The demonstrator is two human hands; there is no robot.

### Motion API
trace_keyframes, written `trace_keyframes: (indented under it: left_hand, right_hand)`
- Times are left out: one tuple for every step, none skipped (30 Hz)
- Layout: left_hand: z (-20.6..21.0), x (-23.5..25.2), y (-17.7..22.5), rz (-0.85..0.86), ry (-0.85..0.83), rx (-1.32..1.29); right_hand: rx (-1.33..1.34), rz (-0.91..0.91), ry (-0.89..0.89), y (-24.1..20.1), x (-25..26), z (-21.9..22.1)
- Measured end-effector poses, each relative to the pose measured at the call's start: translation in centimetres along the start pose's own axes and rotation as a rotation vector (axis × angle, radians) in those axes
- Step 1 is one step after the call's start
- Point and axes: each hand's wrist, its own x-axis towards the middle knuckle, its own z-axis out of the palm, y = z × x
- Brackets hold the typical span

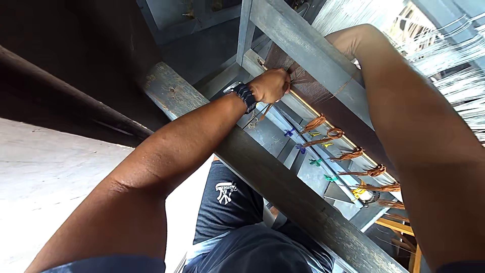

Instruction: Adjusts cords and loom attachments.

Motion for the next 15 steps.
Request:
trace_keyframes:
  left_hand:
    - [0.0,0.0,-0.1,0.004,0.003,0.001]
    - [0.0,0.2,-0.1,0.005,0.009,-0.001]
    - [0.1,0.3,-0.1,0.001,0.016,-0.002]
    - [0.1,0.5,-0.1,-0.001,0.024,-0.002]
    - [0.2,0.6,0.0,-0.002,0.03,0.002]
    - [0.2,0.8,0.1,0.0,0.036,0.012]
    - [0.3,0.9,0.1,0.006,0.049,0.023]
    - [0.4,1.0,0.0,0.007,0.061,0.03]
    - [0.6,1.1,-0.1,0.003,0.072,0.036]
    - [0.7,1.2,-0.2,-0.001,0.083,0.044]
    - [0.9,1.3,-0.2,-0.008,0.084,0.046]
    - [0.9,1.3,-0.1,-0.015,0.077,0.048]
    - [1.0,1.2,0.1,-0.025,0.062,0.046]
    - [1.0,1.1,0.3,-0.04,0.048,0.046]
    - [0.9,1.1,0.4,-0.048,0.041,0.047]
  right_hand:
    - [-0.004,-0.002,-0.006,-0.2,-0.1,0.0]
    - [-0.009,-0.01,-0.013,-0.3,-0.2,-0.1]
    - [-0.012,-0.017,-0.022,-0.3,-0.2,-0.3]
    - [-0.013,-0.025,-0.031,-0.3,0.0,-0.6]
    - [-0.014,-0.025,-0.034,-0.2,0.2,-1.0]
    - [-0.013,-0.022,-0.034,0.0,0.4,-1.3]
    - [-0.015,-0.021,-0.032,0.2,0.6,-1.8]
    - [-0.013,-0.025,-0.034,0.4,0.9,-2.2]
    - [-0.013,-0.027,-0.036,0.6,1.2,-2.6]
    - [-0.01,-0.025,-0.033,0.9,1.5,-3.0]
    - [-0.012,-0.023,-0.029,1.1,1.7,-3.3]
    - [-0.018,-0.015,-0.024,1.2,1.8,-3.5]
    - [-0.035,0.003,-0.006,1.3,1.9,-3.7]
    - [-0.057,0.023,0.018,1.3,1.9,-3.8]
    - [-0.074,0.031,0.029,1.1,1.8,-3.8]
